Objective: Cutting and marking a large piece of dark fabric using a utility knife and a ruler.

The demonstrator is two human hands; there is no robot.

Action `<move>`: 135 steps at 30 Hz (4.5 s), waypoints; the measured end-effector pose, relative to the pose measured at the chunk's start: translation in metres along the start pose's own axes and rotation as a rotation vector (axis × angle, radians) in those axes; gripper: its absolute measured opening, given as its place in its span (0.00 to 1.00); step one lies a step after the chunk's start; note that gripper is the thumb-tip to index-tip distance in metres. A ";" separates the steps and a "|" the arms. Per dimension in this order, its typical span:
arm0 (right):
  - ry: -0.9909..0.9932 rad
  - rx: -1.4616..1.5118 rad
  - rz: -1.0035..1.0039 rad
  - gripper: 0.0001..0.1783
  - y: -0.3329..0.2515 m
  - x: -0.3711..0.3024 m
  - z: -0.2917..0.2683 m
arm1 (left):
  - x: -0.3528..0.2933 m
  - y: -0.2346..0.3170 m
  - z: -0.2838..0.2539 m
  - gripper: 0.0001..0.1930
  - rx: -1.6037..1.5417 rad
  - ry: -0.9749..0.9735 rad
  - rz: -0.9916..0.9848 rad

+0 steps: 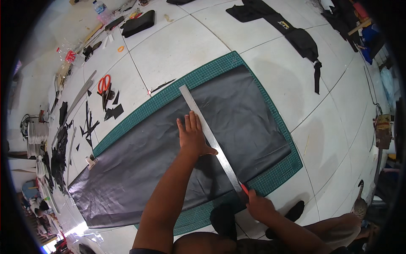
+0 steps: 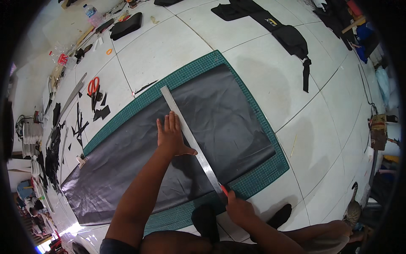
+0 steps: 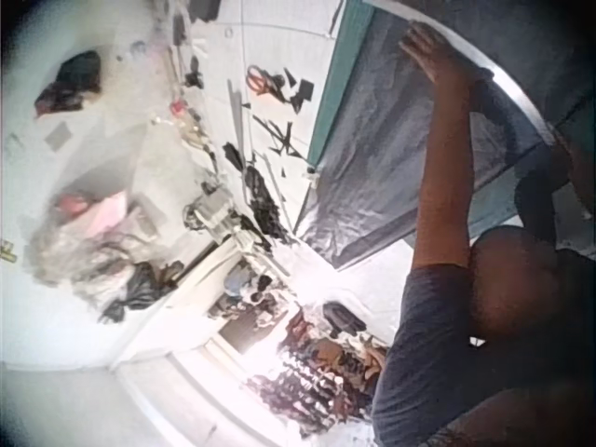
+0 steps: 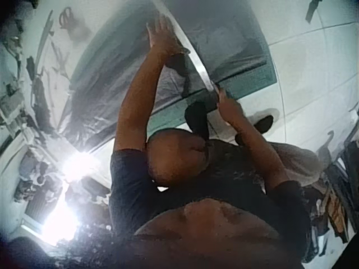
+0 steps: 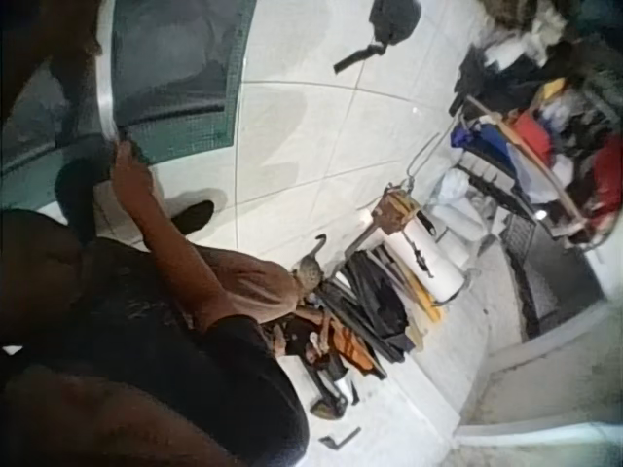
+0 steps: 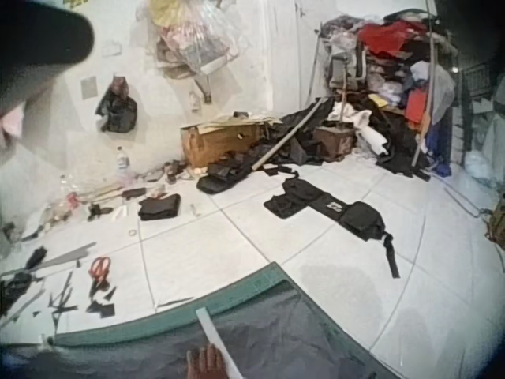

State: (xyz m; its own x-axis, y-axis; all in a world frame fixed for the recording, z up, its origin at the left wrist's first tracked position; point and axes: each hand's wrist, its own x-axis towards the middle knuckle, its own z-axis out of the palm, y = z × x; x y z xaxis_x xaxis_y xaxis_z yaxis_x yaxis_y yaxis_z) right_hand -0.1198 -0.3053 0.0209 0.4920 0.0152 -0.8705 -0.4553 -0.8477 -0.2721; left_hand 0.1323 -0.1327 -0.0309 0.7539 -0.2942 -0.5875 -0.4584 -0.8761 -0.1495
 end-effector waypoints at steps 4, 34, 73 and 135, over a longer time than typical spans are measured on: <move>-0.048 -0.006 0.077 0.16 0.029 -0.015 0.024 | 0.001 0.001 0.001 0.80 -0.009 -0.003 -0.002; 0.483 0.110 -0.263 0.17 -0.189 0.201 -0.154 | 0.000 0.000 -0.004 0.75 -0.025 -0.010 0.011; -0.063 0.012 0.116 0.17 0.036 -0.018 0.029 | 0.006 0.003 0.003 0.81 0.000 0.027 0.006; 1.220 0.341 -0.248 0.15 0.114 0.206 -0.263 | 0.001 -0.007 0.010 0.80 -0.185 0.053 0.003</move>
State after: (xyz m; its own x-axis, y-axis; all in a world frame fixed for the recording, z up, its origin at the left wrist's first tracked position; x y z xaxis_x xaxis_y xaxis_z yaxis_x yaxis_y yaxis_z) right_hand 0.1252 -0.5384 -0.0813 0.8641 -0.4925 0.1038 -0.3312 -0.7117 -0.6194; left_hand 0.1315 -0.1230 -0.0380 0.7788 -0.3121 -0.5441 -0.3698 -0.9291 0.0035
